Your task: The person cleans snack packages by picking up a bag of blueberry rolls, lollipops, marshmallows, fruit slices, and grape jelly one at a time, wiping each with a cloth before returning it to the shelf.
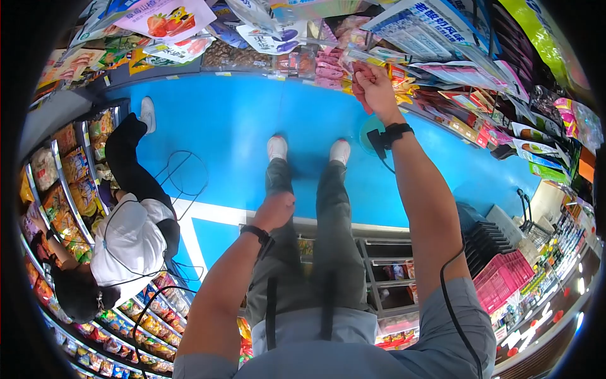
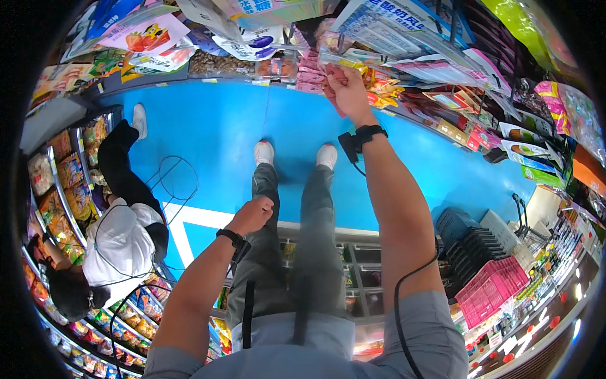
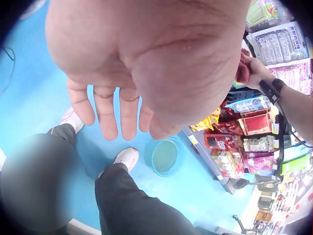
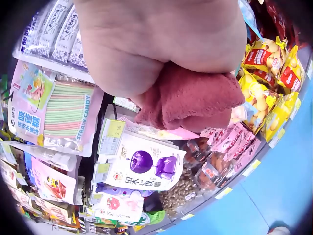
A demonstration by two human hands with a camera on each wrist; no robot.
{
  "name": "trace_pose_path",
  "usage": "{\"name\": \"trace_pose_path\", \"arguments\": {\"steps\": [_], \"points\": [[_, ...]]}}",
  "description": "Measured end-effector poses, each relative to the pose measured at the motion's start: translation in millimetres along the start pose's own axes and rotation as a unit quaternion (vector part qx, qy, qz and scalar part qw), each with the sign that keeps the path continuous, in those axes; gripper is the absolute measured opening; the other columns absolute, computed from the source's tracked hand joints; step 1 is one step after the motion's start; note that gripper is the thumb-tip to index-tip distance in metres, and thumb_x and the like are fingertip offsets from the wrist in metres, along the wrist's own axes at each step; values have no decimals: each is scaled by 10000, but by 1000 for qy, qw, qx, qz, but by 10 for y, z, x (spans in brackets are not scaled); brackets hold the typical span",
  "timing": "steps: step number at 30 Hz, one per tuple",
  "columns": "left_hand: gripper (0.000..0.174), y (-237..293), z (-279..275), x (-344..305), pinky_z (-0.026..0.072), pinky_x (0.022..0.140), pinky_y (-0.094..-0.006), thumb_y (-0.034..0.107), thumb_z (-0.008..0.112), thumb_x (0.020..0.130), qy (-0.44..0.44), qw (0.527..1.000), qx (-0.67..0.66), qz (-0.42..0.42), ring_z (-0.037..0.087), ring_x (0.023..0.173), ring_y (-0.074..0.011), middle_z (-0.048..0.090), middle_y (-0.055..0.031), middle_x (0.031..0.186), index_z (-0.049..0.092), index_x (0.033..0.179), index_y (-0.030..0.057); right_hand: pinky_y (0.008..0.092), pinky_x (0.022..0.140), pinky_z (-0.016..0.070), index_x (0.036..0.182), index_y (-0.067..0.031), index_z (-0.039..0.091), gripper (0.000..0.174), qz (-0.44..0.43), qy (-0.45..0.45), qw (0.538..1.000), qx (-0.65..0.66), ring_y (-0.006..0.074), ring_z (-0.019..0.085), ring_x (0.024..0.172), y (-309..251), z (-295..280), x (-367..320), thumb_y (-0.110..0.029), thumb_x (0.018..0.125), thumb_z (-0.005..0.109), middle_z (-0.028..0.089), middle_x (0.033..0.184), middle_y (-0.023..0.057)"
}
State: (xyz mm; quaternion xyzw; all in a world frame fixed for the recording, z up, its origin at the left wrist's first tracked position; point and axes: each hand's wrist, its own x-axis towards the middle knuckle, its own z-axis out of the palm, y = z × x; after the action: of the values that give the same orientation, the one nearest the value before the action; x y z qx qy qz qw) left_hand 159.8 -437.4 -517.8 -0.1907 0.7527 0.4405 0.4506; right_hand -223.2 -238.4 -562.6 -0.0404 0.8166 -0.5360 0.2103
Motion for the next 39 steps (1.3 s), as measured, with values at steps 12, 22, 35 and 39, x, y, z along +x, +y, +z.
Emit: {"name": "trace_pose_path", "arguments": {"steps": [12,22,35,39], "points": [[276,318,-70,-256,592,958,-445,209,683,1026,51,998,1,30,749,1119,-365,793,-157,1189,698,1259,63,362,806,633,1394,14,658,411,69,-51,996,-6,247,728,1003,284,-207,-1035,-107,1004,699,618,1315,137],[460,2042,-451,-1497,604,946,-430,176,776,958,193,957,-49,212,742,1116,-341,705,-155,1366,660,1382,43,349,841,646,1408,-48,657,335,-48,-178,980,-72,214,693,1123,-833,-1187,-2691,-77,1075,632,513,1482,91],[203,3703,-217,-3737,554,944,-464,298,786,897,310,854,246,339,705,1098,-312,792,-53,1189,824,956,108,468,955,568,1231,-65,696,288,-223,-161,942,-192,384,665,1175,-3319,-2172,-4271,-127,951,726,679,1281,140],[195,3846,-124,-4065,580,863,-468,271,789,882,344,849,235,324,732,998,-318,803,-76,1095,814,950,90,459,956,568,1234,-74,698,294,-264,-139,937,-181,375,669,1174,-3576,-2185,-4384,-110,942,718,685,1272,132]]}}
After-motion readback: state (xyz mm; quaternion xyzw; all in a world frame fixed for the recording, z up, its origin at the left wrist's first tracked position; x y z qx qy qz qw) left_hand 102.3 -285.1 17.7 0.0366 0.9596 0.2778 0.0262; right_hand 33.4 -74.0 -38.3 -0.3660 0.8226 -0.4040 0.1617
